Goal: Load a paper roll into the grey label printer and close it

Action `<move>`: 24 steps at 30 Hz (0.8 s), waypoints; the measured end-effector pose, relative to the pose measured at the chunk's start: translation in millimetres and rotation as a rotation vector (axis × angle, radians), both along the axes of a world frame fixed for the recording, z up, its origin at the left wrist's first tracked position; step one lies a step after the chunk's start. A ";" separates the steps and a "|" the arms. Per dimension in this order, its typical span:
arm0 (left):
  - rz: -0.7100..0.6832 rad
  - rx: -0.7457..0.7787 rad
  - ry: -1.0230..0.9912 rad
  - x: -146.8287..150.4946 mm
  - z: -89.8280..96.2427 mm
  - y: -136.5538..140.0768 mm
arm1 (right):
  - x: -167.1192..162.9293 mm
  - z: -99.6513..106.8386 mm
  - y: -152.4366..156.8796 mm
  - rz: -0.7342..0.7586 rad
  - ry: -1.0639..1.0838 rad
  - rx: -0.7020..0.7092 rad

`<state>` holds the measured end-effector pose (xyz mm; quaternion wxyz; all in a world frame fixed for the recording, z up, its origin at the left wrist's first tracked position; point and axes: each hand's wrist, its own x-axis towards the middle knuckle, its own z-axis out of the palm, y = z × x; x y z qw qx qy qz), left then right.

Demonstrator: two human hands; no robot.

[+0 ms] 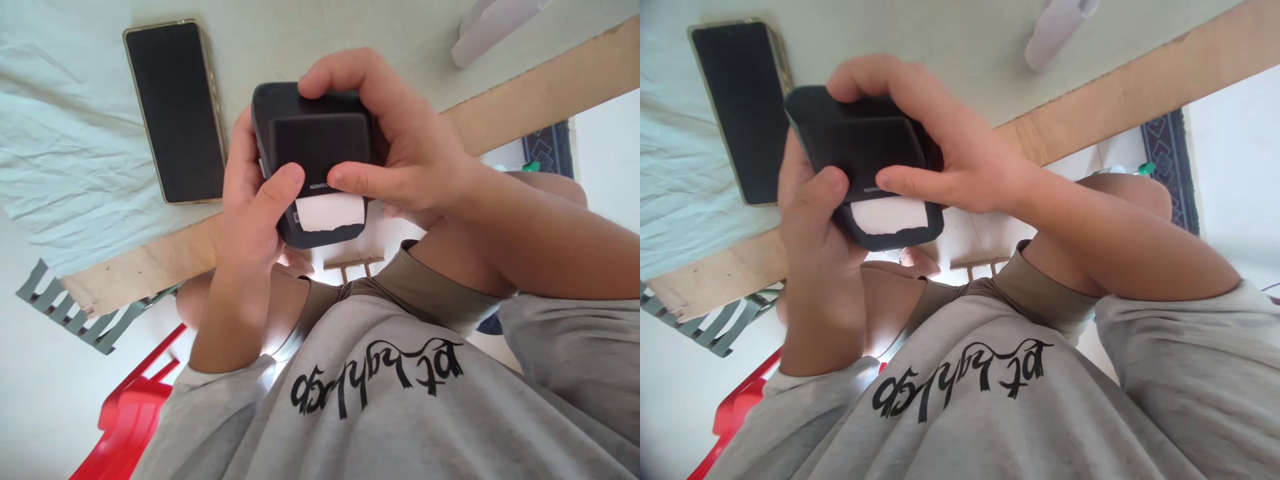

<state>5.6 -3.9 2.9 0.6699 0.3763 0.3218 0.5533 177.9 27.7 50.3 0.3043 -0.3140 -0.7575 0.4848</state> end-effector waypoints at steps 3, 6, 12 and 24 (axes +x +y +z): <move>-0.012 0.001 -0.087 0.6 2.2 1.7 | -0.7 -1.0 -1.8 -0.031 -0.038 0.065; -0.011 -0.021 -0.176 -0.4 4.0 4.2 | 1.0 -2.8 -1.6 -0.037 -0.029 0.122; -0.120 0.196 -0.179 -3.3 -1.3 9.5 | 6.9 -13.5 7.9 -0.032 0.009 0.224; 0.132 -0.048 -0.161 6.6 20.8 3.6 | -3.8 -6.7 2.0 0.011 0.014 0.068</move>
